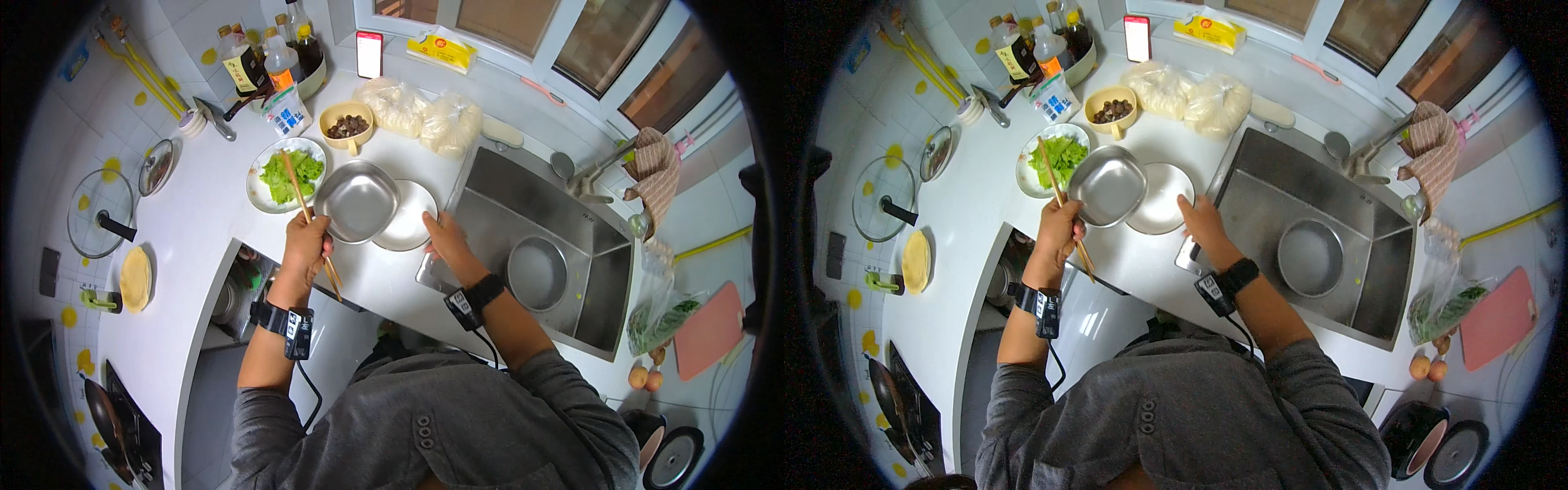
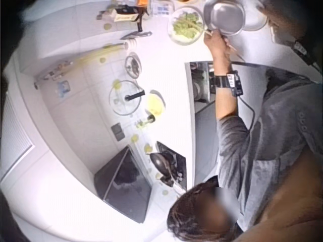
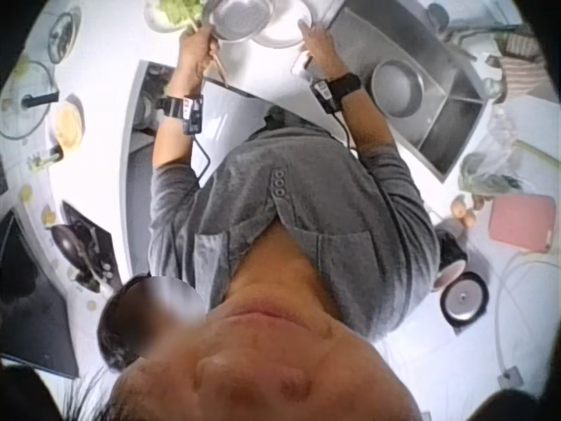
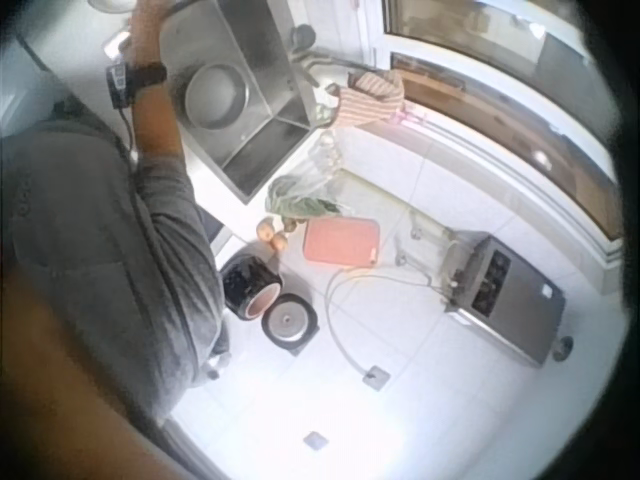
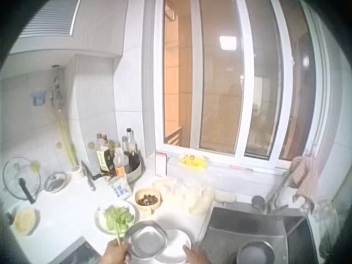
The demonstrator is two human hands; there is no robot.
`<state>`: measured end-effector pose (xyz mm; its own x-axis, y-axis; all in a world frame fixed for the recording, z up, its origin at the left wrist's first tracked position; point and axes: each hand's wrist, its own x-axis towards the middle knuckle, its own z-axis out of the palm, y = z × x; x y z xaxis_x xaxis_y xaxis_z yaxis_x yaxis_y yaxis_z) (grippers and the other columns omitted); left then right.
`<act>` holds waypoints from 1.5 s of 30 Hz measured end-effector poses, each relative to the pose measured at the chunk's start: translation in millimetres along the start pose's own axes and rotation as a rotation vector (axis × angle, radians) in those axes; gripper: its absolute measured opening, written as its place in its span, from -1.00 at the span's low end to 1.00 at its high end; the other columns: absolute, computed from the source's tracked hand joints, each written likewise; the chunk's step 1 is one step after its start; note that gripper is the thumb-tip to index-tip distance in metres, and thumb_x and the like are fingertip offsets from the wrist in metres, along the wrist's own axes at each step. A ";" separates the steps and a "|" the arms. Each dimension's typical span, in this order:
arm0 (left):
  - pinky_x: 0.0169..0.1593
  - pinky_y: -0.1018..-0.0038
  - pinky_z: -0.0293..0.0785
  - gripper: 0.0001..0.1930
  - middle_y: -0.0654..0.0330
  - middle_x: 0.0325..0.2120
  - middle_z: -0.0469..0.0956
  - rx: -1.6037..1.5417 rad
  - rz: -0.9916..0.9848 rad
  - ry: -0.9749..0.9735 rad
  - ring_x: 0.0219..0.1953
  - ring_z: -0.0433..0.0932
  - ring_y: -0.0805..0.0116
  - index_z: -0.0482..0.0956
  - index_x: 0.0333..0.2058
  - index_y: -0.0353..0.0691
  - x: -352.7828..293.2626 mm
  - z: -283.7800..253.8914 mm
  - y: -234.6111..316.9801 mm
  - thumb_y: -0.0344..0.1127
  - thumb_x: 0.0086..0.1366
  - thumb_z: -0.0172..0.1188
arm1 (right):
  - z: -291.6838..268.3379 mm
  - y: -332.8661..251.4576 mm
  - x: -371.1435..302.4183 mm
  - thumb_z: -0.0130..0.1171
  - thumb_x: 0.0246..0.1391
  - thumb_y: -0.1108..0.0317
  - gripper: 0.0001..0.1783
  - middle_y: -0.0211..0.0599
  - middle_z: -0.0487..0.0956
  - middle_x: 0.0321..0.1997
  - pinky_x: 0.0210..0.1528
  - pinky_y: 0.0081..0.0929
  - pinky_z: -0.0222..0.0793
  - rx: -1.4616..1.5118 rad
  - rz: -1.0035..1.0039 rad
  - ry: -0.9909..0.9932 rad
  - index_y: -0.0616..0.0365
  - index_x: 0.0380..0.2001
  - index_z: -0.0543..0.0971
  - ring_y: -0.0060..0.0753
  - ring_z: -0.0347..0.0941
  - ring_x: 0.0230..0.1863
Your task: The person washes a white bowl, chopsticks, and a metal bowl in the kitchen sink, then rinses them under running water. They place the cleaned items on the counter, flip a flatbread in a pan, and carry the flatbread and a plate of food to a dining table, followed by a plate of lettuce.
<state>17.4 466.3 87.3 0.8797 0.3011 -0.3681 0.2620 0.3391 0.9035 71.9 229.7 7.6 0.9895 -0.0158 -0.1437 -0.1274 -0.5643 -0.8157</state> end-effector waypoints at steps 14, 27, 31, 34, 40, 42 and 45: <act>-0.76 0.57 0.24 -0.76 0.18 -0.79 0.39 0.651 0.097 -0.070 -0.83 0.35 0.47 0.43 -0.39 -0.45 35.7 51.1 -26.4 -0.35 0.04 0.13 | -37.0 -10.6 -15.1 -0.02 0.00 0.20 -0.68 -0.29 0.46 -0.63 -0.61 -0.60 0.25 0.256 0.006 -0.066 0.29 -0.37 0.47 -0.57 0.34 -0.67; -0.51 0.31 0.33 -0.70 -0.04 -0.70 0.43 0.845 0.368 -0.260 -0.61 0.40 0.07 0.45 -0.51 -0.37 -12.0 67.1 -15.1 -0.19 0.18 -0.01 | -65.0 -28.8 -39.2 -0.03 0.04 0.31 -0.70 -0.34 0.45 -0.46 -0.61 -0.66 0.30 0.536 -0.209 -0.328 0.22 -0.16 0.37 -0.64 0.35 -0.58; -0.42 0.19 0.35 -0.71 -0.09 -0.61 0.44 1.248 0.578 -0.534 -0.51 0.42 -0.09 0.44 -0.52 -0.33 -39.3 78.2 -9.8 -0.19 0.18 -0.06 | -73.1 -41.4 -40.1 -0.06 0.04 0.36 -0.51 -0.24 0.35 -0.20 -0.56 -0.67 0.32 0.898 -0.199 -0.293 0.15 0.05 0.11 -0.60 0.33 -0.52; -0.44 0.21 0.35 -0.70 -0.06 -0.61 0.44 1.337 0.635 -0.594 -0.54 0.42 -0.04 0.41 -0.54 -0.34 -47.9 79.8 -8.4 -0.19 0.19 -0.05 | -76.4 -40.3 -38.6 0.05 -0.04 0.42 -0.42 -0.28 0.36 -0.31 -0.49 -0.72 0.32 0.494 -0.421 0.102 0.23 0.06 0.12 -0.59 0.33 -0.52; -0.45 0.25 0.37 -0.75 0.03 -0.61 0.46 1.484 0.744 -0.681 -0.53 0.45 0.04 0.43 -0.55 -0.30 -51.7 73.8 -9.9 -0.22 0.15 -0.03 | -102.8 -30.5 -56.4 0.09 -0.08 0.28 -0.79 -0.24 0.42 -0.61 -0.52 -0.46 0.25 -0.052 -0.627 -0.270 0.21 -0.43 0.48 -0.38 0.35 -0.58; -0.45 0.27 0.38 -0.77 0.05 -0.61 0.47 1.502 0.751 -0.713 -0.53 0.46 0.08 0.44 -0.55 -0.30 -54.0 72.6 -10.6 -0.24 0.13 -0.01 | -109.4 -31.9 -63.1 0.09 -0.08 0.24 -0.78 -0.18 0.41 -0.66 -0.54 -0.39 0.23 -0.215 -0.704 -0.345 0.21 -0.54 0.48 -0.26 0.34 -0.59; -0.45 0.28 0.39 -0.73 0.06 -0.63 0.47 1.572 0.691 -0.773 -0.53 0.47 0.09 0.43 -0.58 -0.29 -57.8 71.6 -9.8 -0.19 0.14 -0.01 | -114.2 -33.4 -69.3 0.07 -0.08 0.24 -0.77 -0.11 0.40 -0.66 -0.57 -0.35 0.19 -0.312 -0.757 -0.396 0.21 -0.59 0.45 -0.13 0.30 -0.61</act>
<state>-7.7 381.7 115.4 0.8193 -0.5565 -0.1381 -0.4867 -0.8022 0.3458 15.3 155.4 108.8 0.6977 0.7027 0.1396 0.6285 -0.5068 -0.5901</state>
